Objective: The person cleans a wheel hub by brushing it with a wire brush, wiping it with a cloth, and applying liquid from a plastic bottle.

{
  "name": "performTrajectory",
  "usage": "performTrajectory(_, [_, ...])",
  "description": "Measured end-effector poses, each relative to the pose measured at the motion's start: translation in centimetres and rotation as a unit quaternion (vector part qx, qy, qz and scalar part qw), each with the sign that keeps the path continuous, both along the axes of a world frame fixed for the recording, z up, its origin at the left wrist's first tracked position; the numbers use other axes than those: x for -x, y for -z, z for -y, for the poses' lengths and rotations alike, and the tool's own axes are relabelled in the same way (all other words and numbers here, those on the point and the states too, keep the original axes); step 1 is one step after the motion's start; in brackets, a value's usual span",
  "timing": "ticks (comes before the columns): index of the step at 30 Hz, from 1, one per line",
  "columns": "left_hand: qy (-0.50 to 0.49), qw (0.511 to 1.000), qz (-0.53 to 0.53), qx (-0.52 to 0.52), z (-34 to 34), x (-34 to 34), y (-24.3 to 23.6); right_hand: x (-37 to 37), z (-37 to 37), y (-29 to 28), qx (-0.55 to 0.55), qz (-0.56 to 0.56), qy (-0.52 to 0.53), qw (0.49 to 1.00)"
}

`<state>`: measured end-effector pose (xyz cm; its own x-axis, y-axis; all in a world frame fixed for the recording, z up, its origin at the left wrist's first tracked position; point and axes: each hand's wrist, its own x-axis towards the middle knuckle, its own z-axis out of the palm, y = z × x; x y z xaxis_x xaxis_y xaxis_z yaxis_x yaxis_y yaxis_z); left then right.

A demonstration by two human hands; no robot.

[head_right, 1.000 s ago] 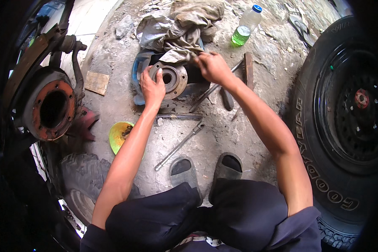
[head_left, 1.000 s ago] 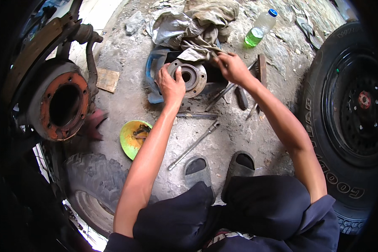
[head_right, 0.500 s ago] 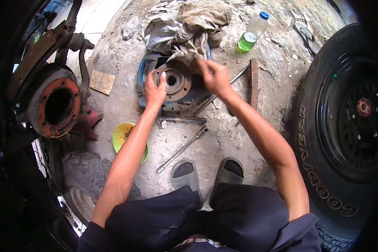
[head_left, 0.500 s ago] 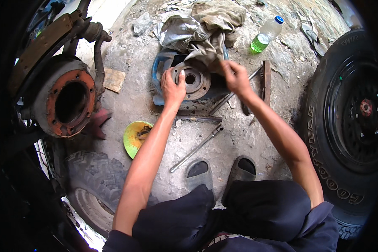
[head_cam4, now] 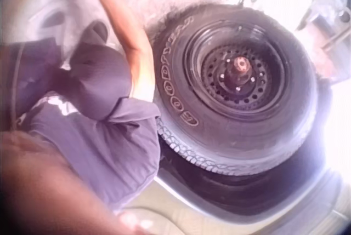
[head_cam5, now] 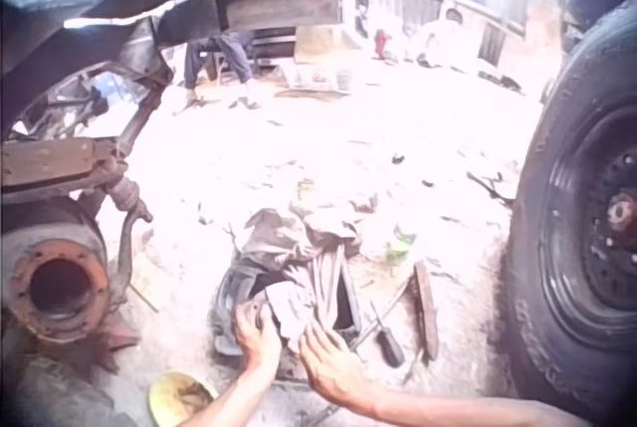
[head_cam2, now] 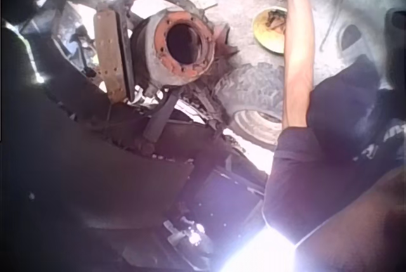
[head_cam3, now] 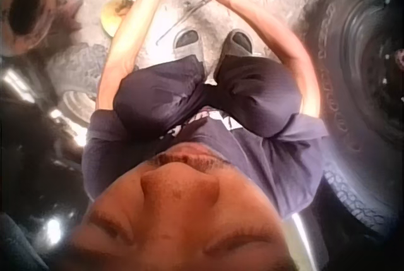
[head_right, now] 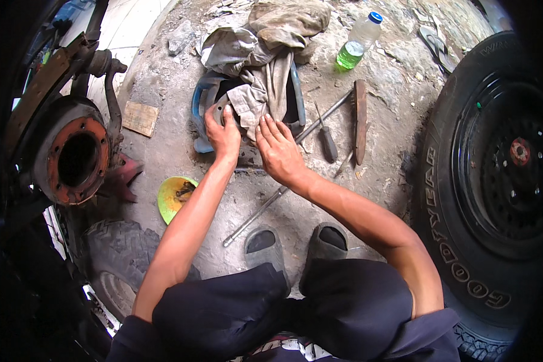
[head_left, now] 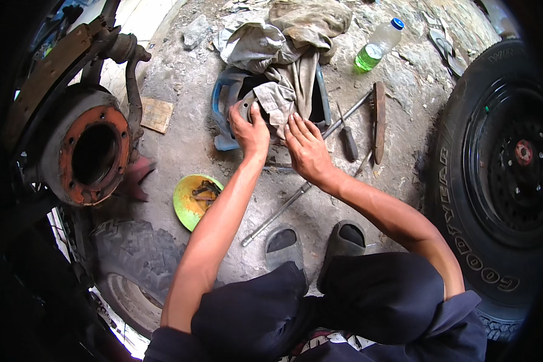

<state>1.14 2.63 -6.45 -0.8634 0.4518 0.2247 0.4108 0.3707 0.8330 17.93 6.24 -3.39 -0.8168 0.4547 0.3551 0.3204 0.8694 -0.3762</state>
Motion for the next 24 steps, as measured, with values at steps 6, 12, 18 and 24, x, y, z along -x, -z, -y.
performTrajectory(6, [-0.031,0.997,0.07,-0.024,-0.6,0.3,0.0,0.3,-0.7,-0.6,0.053,-0.034,-0.03,0.998])
performTrajectory(12, [0.035,0.994,0.102,0.008,0.2,0.7,-1.5,-1.0,-13.7,-3.2,0.625,-0.32,0.216,0.679])
performTrajectory(18, [0.063,0.988,0.137,0.022,0.9,2.0,-0.9,-0.1,-20.2,-4.8,0.626,-0.539,0.321,0.464])
performTrajectory(24, [0.009,0.997,0.046,0.068,1.6,0.5,-2.0,0.8,-16.7,-7.4,0.568,-0.579,0.269,0.519])
